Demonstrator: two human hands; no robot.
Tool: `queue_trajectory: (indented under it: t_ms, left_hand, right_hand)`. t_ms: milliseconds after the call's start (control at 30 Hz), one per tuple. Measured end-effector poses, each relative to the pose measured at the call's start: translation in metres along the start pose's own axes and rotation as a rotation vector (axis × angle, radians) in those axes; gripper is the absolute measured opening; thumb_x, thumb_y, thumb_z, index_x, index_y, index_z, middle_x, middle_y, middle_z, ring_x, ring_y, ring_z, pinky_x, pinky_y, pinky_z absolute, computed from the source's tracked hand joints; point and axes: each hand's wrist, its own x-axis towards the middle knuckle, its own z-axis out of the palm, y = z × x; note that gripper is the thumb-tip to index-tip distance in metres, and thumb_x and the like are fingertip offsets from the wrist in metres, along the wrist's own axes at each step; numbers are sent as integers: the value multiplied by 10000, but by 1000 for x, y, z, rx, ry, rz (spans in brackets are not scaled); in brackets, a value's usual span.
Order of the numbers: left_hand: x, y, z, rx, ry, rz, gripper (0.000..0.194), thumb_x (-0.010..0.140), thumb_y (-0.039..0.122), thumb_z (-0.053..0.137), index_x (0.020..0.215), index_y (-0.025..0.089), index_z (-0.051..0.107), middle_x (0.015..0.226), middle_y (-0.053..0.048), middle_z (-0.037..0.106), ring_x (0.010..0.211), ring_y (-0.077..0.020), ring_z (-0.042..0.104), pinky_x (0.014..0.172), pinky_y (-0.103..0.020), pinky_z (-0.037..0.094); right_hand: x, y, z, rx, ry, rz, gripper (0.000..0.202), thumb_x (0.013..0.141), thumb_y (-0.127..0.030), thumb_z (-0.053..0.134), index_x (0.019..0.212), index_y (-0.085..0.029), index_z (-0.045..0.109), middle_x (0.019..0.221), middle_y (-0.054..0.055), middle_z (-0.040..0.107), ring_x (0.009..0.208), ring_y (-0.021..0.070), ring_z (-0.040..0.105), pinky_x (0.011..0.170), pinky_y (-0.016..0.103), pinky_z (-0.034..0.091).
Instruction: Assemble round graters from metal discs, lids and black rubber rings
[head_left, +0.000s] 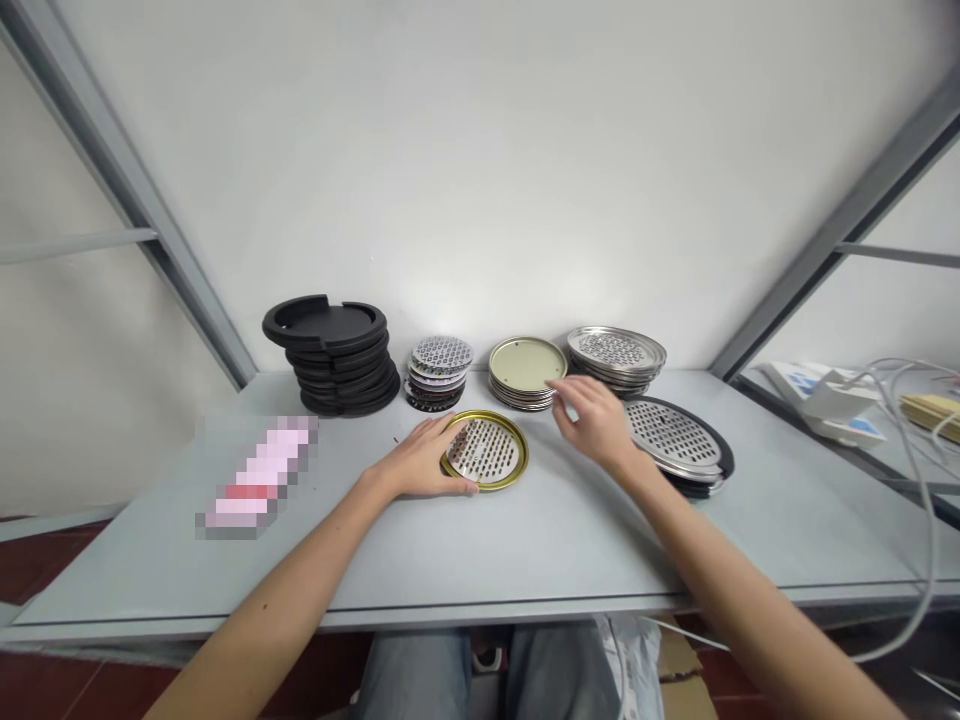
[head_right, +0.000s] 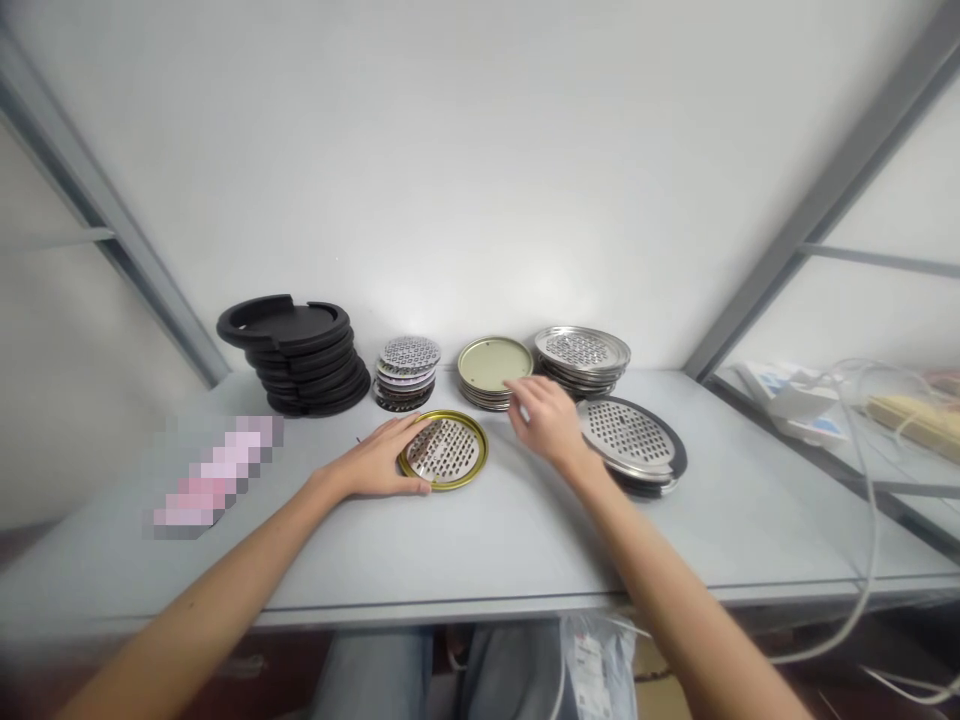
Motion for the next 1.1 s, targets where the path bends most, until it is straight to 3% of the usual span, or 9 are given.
queue_trajectory:
  t_ms: [167, 267, 367, 500, 633, 733, 833, 933, 1100]
  left_hand:
    - [0, 3, -3, 0, -8, 17, 1040, 659, 744, 616, 1471, 201, 258, 1509, -156, 288, 1370, -370, 288, 1108, -501, 269]
    - [0, 6, -4, -3, 11, 39, 1023, 661, 732, 626, 1464, 207, 271, 1490, -143, 326, 1352, -358, 324, 1099, -478, 294]
    - [-1, 7, -4, -18, 24, 45, 1015, 662, 723, 632, 1463, 212, 274, 1482, -136, 338, 1342, -350, 340, 1098, -471, 299]
    - [0, 8, 2, -45, 36, -13, 1037, 644, 727, 644, 1466, 212, 277, 1515, -152, 271, 1382, -373, 265, 1110, -501, 272]
    - [5, 8, 9, -62, 46, -91, 1077, 638, 742, 635, 1478, 193, 244, 1558, -165, 138, 1424, -373, 150, 1132, -503, 234]
    - [8, 9, 12, -59, 56, -86, 1059, 664, 736, 617, 1480, 180, 233, 1558, -161, 146, 1429, -356, 147, 1147, -488, 212]
    - [9, 9, 13, -73, 75, -38, 1088, 681, 710, 626, 1496, 166, 152, 1551, -167, 172, 1423, -349, 175, 1147, -478, 218]
    - [9, 9, 11, -108, 146, -52, 1114, 738, 670, 603, 1503, 158, -25, 1539, -198, 193, 1407, -349, 227, 1120, -488, 257]
    - [7, 12, 7, -135, 307, -102, 1038, 836, 563, 560, 1478, 175, -157, 1506, -219, 261, 1378, -324, 305, 1082, -490, 302]
  right_hand:
    - [26, 42, -20, -402, -83, 52, 367, 853, -240, 468, 1176, -129, 602, 1171, 136, 640, 1098, 303, 532, 907, 416, 408]
    - [29, 61, -23, -552, -203, 118, 333, 823, -225, 486, 1106, -129, 633, 1063, 144, 674, 1004, 307, 564, 814, 404, 413]
    - [28, 72, -24, -608, -226, 147, 259, 826, -174, 459, 952, -152, 685, 953, 116, 698, 904, 273, 592, 733, 356, 397]
    - [28, 80, -27, -579, -147, 140, 262, 847, -161, 447, 854, -189, 708, 921, 80, 712, 856, 234, 599, 672, 314, 379]
    - [33, 89, -37, -572, -11, 102, 248, 860, -151, 463, 938, -187, 696, 945, 80, 717, 828, 213, 602, 666, 300, 386]
    - [40, 92, -44, -527, 97, 50, 234, 868, -153, 474, 946, -186, 692, 957, 84, 715, 878, 216, 606, 709, 312, 414]
    - [45, 82, -47, -426, 209, 18, 205, 883, -196, 485, 917, -208, 687, 951, 74, 714, 922, 221, 613, 765, 339, 443]
    - [47, 52, -42, -253, 297, 10, 170, 885, -253, 512, 930, -218, 672, 940, 73, 712, 900, 217, 630, 805, 360, 460]
    - [43, -10, -27, 191, 401, 254, 218, 885, -367, 521, 929, -202, 656, 874, 75, 680, 829, 222, 630, 777, 365, 490]
